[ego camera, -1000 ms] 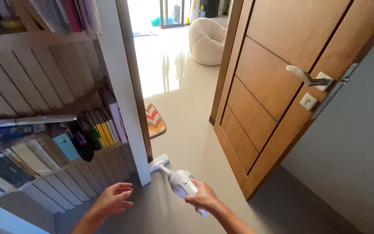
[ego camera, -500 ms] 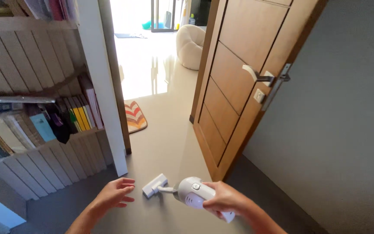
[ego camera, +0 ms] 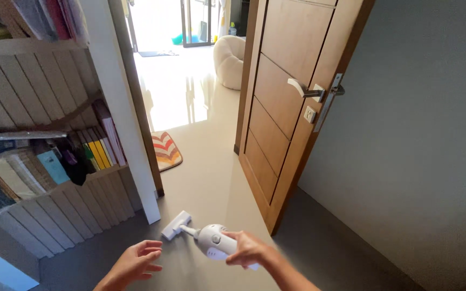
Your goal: Using a handheld vacuum to clean the floor and wall edges in a hallway and living area.
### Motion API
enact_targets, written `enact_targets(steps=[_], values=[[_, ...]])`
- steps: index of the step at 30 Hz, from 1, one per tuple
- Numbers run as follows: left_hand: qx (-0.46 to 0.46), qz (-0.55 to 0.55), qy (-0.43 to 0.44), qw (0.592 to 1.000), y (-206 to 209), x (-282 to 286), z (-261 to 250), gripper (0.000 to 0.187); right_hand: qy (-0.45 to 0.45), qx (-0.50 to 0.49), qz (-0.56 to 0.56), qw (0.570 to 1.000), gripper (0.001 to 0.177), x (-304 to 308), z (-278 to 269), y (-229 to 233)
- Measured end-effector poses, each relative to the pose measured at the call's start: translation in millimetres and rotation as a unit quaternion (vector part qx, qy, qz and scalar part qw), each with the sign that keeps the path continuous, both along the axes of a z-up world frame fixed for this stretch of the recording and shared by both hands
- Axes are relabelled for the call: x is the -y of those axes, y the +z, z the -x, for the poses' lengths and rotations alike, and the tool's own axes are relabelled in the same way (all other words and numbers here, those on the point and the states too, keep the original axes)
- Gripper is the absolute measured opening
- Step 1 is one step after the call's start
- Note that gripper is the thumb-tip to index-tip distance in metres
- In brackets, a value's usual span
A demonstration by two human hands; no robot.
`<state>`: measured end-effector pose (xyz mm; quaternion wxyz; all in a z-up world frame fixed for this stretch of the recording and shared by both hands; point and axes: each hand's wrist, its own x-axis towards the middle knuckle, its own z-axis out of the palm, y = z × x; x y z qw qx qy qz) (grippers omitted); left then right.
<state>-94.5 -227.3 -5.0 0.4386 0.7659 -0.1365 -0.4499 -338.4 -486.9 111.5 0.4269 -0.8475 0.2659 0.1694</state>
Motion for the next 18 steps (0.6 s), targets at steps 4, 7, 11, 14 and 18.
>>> enact_targets(steps=[4, 7, 11, 14, 18], values=[[-0.033, -0.010, 0.012, 0.999, -7, -23, -12, 0.049, 0.002, 0.013, -0.005, 1.000, 0.094, -21, -5, 23], [-0.019, -0.004, 0.018, 1.000, -9, -38, -22, 0.049, 0.053, -0.019, 0.030, 0.998, 0.094, -17, -7, 58], [-0.011, -0.024, 0.035, 0.999, -10, -40, -31, 0.049, 0.072, -0.062, 0.068, 0.993, 0.084, -8, 8, 102], [-0.040, -0.013, 0.035, 0.999, -17, -27, -35, 0.050, 0.011, -0.034, 0.088, 0.996, 0.075, 6, 24, 120], [-0.036, -0.018, 0.009, 0.999, -9, 1, -11, 0.052, -0.121, 0.012, 0.045, 0.992, 0.084, 9, 45, 143]])
